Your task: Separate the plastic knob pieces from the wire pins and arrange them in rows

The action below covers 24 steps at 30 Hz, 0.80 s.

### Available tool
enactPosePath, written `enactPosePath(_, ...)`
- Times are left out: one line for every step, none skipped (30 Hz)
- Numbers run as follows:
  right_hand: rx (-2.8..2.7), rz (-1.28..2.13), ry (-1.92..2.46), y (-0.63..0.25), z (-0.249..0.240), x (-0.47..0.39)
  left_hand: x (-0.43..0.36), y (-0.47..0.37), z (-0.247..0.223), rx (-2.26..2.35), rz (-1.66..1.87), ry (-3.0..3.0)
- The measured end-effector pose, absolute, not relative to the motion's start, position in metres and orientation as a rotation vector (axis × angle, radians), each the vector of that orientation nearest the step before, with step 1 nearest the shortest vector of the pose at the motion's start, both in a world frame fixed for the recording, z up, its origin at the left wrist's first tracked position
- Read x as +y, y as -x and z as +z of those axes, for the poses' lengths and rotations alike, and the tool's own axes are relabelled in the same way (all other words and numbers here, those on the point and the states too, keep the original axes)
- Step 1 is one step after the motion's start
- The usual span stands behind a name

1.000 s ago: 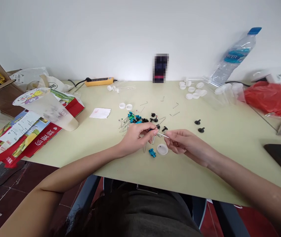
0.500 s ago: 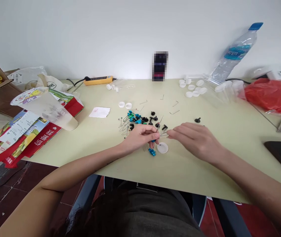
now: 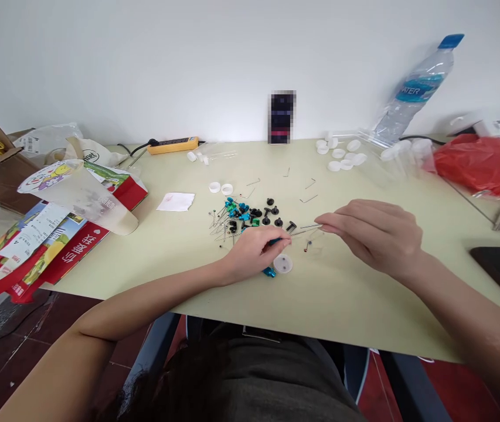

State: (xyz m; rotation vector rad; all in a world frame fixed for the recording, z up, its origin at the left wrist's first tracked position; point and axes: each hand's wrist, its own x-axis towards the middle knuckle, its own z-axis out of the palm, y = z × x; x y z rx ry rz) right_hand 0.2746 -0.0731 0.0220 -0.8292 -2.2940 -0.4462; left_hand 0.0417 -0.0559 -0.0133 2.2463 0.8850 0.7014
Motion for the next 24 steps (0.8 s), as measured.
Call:
enactPosePath(-2.289,-0.447,0.831,-0.274,0.023,-0.073,-0.054,-0.042,-0.013,0.922,0.703,-2.266)
enactPosePath(-2.291,-0.447,0.837,-0.274,0.023,-0.073,-0.051,-0.041,-0.014,0.96,0.699,-2.289)
enactPosePath(-2.304,-0.445,0.846,-0.273,0.023,-0.072,-0.049,-0.041,-0.015,0.993,0.69,-2.311)
enactPosePath(-2.325,-0.441,0.861,-0.272,0.023,-0.072,-0.045,-0.041,-0.016,1.019,0.679,-2.331)
enactPosePath(-2.35,-0.439,0.881,-0.271,0.021,-0.071,-0.042,-0.04,-0.018,1.043,0.667,-2.345)
enactPosePath(-2.377,-0.44,0.904,-0.27,0.019,-0.07,-0.039,-0.04,-0.02,1.061,0.658,-2.354)
enactPosePath(-2.401,-0.444,0.929,-0.269,0.017,-0.069,-0.037,-0.04,-0.022,1.075,0.654,-2.358)
enactPosePath(-2.42,-0.451,0.956,-0.268,0.014,-0.069,-0.035,-0.04,-0.024,1.089,0.656,-2.356)
enactPosePath(-2.434,-0.462,0.983,-0.267,0.011,-0.068,-0.034,-0.041,-0.026,1.103,0.663,-2.351)
enactPosePath(-2.448,-0.474,1.004,-0.266,0.008,-0.067,-0.033,-0.041,-0.028,1.114,0.673,-2.348)
enactPosePath(-2.46,-0.487,1.019,-0.265,0.006,-0.067,-0.034,-0.042,-0.029,1.119,0.683,-2.348)
enactPosePath(-2.469,-0.498,1.031,-0.264,0.004,-0.066,-0.034,-0.042,-0.029,1.116,0.691,-2.351)
enactPosePath(-2.476,-0.505,1.038,-0.264,0.003,-0.065,-0.035,-0.042,-0.029,1.107,0.695,-2.359)
enactPosePath(-2.481,-0.504,1.043,-0.264,0.002,-0.065,-0.035,-0.041,-0.028,1.094,0.699,-2.371)
enactPosePath(-2.484,-0.493,1.044,-0.265,0.001,-0.064,-0.035,-0.039,-0.025,1.085,0.708,-2.387)
enactPosePath(-2.485,-0.473,1.044,-0.265,0.001,-0.064,-0.033,-0.036,-0.022,1.085,0.721,-2.41)
enactPosePath(-2.486,-0.449,1.047,-0.265,0.001,-0.064,-0.03,-0.031,-0.018,1.096,0.736,-2.441)
enactPosePath(-2.495,-0.424,1.051,-0.266,0.001,-0.064,-0.026,-0.025,-0.014,1.126,0.756,-2.48)
enactPosePath(-2.508,-0.408,1.054,-0.266,0.0,-0.063,-0.021,-0.018,-0.01,1.159,0.764,-2.527)
enactPosePath(-2.525,-0.4,1.058,-0.265,0.0,-0.063,-0.015,-0.011,-0.006,1.215,0.777,-2.575)
enactPosePath(-2.546,-0.402,1.06,-0.265,-0.001,-0.064,-0.008,-0.003,-0.003,1.297,0.794,-2.619)
enactPosePath(-2.569,-0.408,1.056,-0.264,-0.001,-0.064,-0.002,0.004,-0.001,1.368,0.799,-2.647)
enactPosePath(-2.588,-0.418,1.05,-0.263,-0.002,-0.064,0.004,0.009,0.0,1.419,0.79,-2.665)
enactPosePath(-2.602,-0.427,1.043,-0.262,-0.002,-0.064,0.01,0.014,0.0,1.448,0.759,-2.68)
